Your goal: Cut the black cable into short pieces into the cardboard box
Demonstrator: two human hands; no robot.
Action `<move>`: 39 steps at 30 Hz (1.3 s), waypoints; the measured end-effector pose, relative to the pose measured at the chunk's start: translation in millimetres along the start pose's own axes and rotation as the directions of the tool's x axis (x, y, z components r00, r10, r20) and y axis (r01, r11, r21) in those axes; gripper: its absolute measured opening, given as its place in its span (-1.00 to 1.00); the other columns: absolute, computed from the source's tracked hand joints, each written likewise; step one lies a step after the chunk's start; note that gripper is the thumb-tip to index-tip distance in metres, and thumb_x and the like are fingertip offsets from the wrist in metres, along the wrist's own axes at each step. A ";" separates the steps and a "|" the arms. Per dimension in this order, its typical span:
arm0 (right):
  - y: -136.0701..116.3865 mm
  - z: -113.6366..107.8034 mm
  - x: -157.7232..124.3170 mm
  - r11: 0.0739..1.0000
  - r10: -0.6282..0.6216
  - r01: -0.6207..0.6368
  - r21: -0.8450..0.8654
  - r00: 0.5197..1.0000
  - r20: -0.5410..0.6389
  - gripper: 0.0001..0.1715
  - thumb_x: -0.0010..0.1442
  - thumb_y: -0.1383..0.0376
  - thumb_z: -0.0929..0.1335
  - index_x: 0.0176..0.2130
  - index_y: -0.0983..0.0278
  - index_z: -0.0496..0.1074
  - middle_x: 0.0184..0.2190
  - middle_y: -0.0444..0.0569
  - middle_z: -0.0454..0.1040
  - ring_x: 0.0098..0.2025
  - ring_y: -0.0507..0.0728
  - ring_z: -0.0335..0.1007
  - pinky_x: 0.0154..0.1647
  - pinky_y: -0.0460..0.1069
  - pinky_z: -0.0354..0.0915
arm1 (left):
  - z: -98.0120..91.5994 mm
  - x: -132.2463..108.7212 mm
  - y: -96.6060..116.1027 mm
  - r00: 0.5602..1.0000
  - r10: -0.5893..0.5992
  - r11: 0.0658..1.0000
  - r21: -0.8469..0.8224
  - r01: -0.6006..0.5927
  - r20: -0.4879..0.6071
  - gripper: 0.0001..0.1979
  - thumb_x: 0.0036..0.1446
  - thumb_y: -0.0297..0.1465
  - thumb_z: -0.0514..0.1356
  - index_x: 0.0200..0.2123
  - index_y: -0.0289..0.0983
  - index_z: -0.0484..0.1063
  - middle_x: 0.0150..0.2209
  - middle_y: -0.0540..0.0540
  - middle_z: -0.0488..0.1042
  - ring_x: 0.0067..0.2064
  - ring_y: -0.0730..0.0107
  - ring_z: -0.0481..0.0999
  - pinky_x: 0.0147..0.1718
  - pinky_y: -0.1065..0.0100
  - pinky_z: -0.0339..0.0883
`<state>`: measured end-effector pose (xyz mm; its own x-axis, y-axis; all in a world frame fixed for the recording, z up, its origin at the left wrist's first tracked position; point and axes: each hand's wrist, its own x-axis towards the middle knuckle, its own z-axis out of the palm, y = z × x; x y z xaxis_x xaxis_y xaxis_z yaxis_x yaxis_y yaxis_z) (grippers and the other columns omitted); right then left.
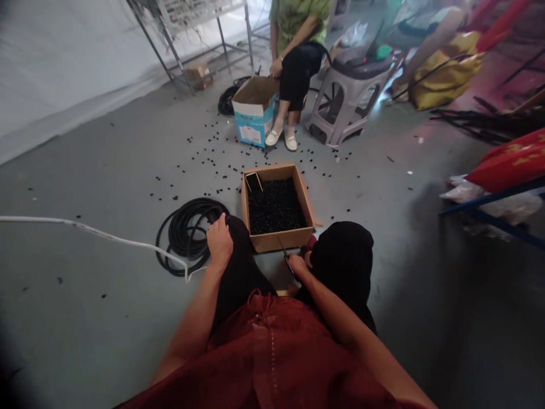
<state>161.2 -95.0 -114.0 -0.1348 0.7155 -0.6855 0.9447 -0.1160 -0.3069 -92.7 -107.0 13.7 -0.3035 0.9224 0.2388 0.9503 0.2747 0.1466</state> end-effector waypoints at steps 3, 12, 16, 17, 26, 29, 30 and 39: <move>-5.1 -3.0 -2.3 0.999 -0.015 0.015 -0.037 1.000 0.009 -0.59 0.27 0.15 0.21 -0.01 0.28 0.44 -0.13 0.12 0.55 -0.07 0.20 0.48 -0.21 -0.06 0.24 | 1.1 3.9 -7.8 1.000 0.002 1.000 -0.014 -0.002 -0.030 -0.56 0.30 -0.43 -0.09 0.20 -0.37 0.25 -0.06 -0.30 0.46 -0.08 0.14 0.42 -0.12 0.20 0.27; -7.3 -31.3 19.8 0.978 -0.150 0.152 -0.139 0.988 0.030 -0.53 0.24 0.00 0.23 -0.06 0.21 0.48 -0.11 0.13 0.53 -0.04 0.25 0.46 -0.14 0.01 0.26 | -0.8 12.6 6.3 0.998 0.022 1.000 0.008 -0.022 -0.061 -0.60 0.30 -0.36 -0.03 0.13 -0.35 0.32 -0.06 -0.24 0.50 -0.11 0.17 0.44 -0.14 0.22 0.26; -3.0 -49.0 49.5 0.969 -0.174 0.162 -0.187 0.983 -0.053 -0.55 0.26 0.09 0.22 -0.05 0.28 0.48 -0.02 0.23 0.44 0.03 0.31 0.37 -0.07 0.07 0.23 | -1.0 15.7 12.2 0.999 0.028 0.998 0.058 -0.025 -0.042 -0.59 0.31 -0.34 -0.07 0.13 -0.36 0.34 -0.06 -0.25 0.50 -0.12 0.17 0.45 -0.16 0.22 0.26; -2.1 -51.9 58.0 0.967 -0.182 0.164 -0.194 0.980 -0.075 -0.55 0.27 0.12 0.21 -0.03 0.30 0.46 0.01 0.24 0.41 0.05 0.31 0.34 -0.05 0.09 0.21 | -1.0 16.1 11.6 0.999 0.022 0.998 0.066 -0.020 -0.037 -0.59 0.31 -0.34 -0.07 0.12 -0.36 0.34 -0.05 -0.25 0.50 -0.12 0.17 0.45 -0.15 0.22 0.27; -3.4 -53.0 117.6 0.954 -0.243 0.210 -0.214 0.960 -0.137 -0.65 0.26 0.30 0.22 0.01 0.36 0.36 0.07 0.21 0.39 0.14 0.24 0.24 0.09 0.04 0.05 | 3.7 23.4 -2.7 0.998 -0.006 0.997 0.080 0.010 -0.055 -0.61 0.30 -0.34 -0.06 0.05 -0.36 0.41 -0.05 -0.26 0.52 -0.13 0.19 0.48 -0.16 0.23 0.28; -5.1 -48.3 125.1 0.949 -0.260 0.228 -0.217 0.956 -0.134 -0.66 0.30 0.34 0.16 -0.02 0.34 0.37 0.04 0.21 0.42 0.14 0.23 0.24 0.12 0.06 0.00 | 6.4 27.9 -7.2 0.999 -0.002 0.994 0.110 0.007 -0.049 -0.62 0.30 -0.35 -0.04 0.04 -0.36 0.42 -0.07 -0.24 0.53 -0.16 0.19 0.49 -0.20 0.23 0.28; -5.5 -47.1 127.0 0.948 -0.266 0.233 -0.217 0.955 -0.134 -0.65 0.31 0.35 0.14 -0.03 0.34 0.38 0.03 0.20 0.43 0.14 0.22 0.24 0.13 0.06 -0.02 | 7.1 28.9 -9.6 0.999 0.002 0.993 0.118 0.004 -0.048 -0.62 0.30 -0.35 -0.04 0.04 -0.36 0.42 -0.08 -0.24 0.54 -0.17 0.19 0.49 -0.21 0.23 0.28; -7.0 -34.8 124.5 0.965 -0.208 0.169 -0.199 0.959 -0.193 -0.62 0.32 0.36 0.09 -0.05 0.33 0.39 -0.01 0.20 0.46 0.11 0.27 0.30 0.14 0.17 -0.04 | 3.2 23.9 -29.3 0.993 0.020 0.989 0.151 -0.002 -0.118 -0.64 0.29 -0.36 -0.04 0.00 -0.38 0.43 -0.12 -0.23 0.56 -0.20 0.19 0.49 -0.26 0.23 0.29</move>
<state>148.2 18.8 -174.2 -0.2675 0.8434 -0.4659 0.9487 0.1460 -0.2804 -127.5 -92.2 12.1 -0.2908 0.8891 0.3535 0.9504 0.3111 -0.0006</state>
